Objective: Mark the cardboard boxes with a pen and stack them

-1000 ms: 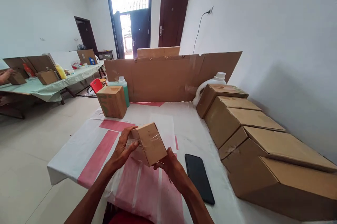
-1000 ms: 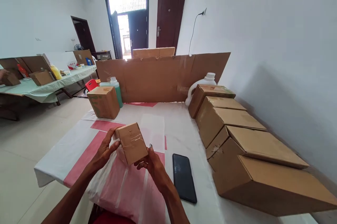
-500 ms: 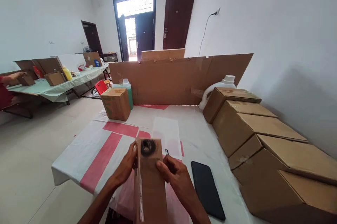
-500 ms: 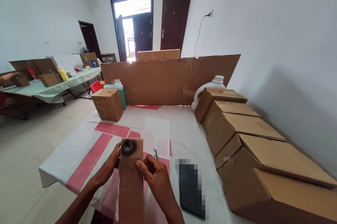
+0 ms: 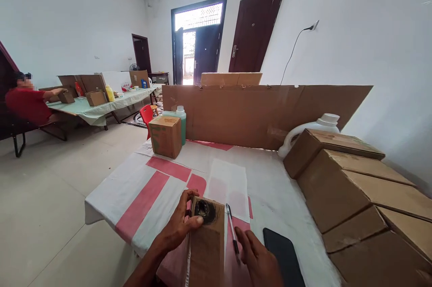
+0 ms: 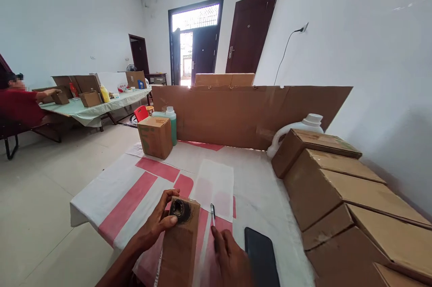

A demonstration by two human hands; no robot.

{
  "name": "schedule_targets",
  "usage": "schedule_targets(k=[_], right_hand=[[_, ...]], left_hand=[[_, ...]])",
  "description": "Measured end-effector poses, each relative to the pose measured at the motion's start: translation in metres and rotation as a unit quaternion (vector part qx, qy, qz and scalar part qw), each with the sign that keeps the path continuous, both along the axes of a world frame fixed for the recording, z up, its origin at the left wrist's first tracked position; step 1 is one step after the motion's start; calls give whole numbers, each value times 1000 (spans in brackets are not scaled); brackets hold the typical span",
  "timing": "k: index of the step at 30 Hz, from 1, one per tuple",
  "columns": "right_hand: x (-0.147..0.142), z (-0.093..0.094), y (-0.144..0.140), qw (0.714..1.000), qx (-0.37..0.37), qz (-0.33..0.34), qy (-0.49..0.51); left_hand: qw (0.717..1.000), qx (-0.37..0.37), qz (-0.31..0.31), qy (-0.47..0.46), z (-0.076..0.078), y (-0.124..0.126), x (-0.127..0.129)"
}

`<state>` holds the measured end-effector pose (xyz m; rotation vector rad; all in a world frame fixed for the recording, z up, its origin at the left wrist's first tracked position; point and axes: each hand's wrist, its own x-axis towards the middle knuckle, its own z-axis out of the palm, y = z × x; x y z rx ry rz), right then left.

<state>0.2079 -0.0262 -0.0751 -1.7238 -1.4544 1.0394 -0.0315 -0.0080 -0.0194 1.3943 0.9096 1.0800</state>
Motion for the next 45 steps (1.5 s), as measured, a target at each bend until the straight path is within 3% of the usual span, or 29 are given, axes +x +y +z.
schedule_targets(k=[3, 5, 10, 16, 21, 24, 27, 30, 32, 37, 45], right_hand=[[10, -12, 4, 967, -106, -8, -229], [10, -15, 3, 955, -128, 22, -265], [8, -10, -7, 971, -73, 54, -223], [4, -9, 0, 986, -39, -12, -162], [-4, -14, 11, 997, 10, -66, -40], [-1, 4, 6, 990, 52, -123, 45], [-1, 43, -4, 955, 138, -145, 219], [-14, 81, -14, 912, 187, -75, 357], [-28, 95, -18, 916, 196, -24, 349], [-53, 98, -21, 930, 217, 9, 297], [-42, 90, -22, 940, 221, -3, 260]], left_hand=[[1000, 23, 5, 7, 1, -1, 3], [999, 43, 4, 22, 3, 0, 5], [996, 65, 0, 67, 6, 2, 9], [994, 66, -39, 74, 3, 8, 14], [994, 70, -45, 65, 3, 8, 16], [995, 59, -43, 64, 6, 5, 14], [996, 49, -38, 66, 8, 4, 14], [996, 55, -33, 65, 9, 3, 16], [995, 65, -30, 69, 10, 3, 17], [993, 84, -13, 80, 10, -1, 16], [993, 90, -16, 78, 7, -1, 14]])
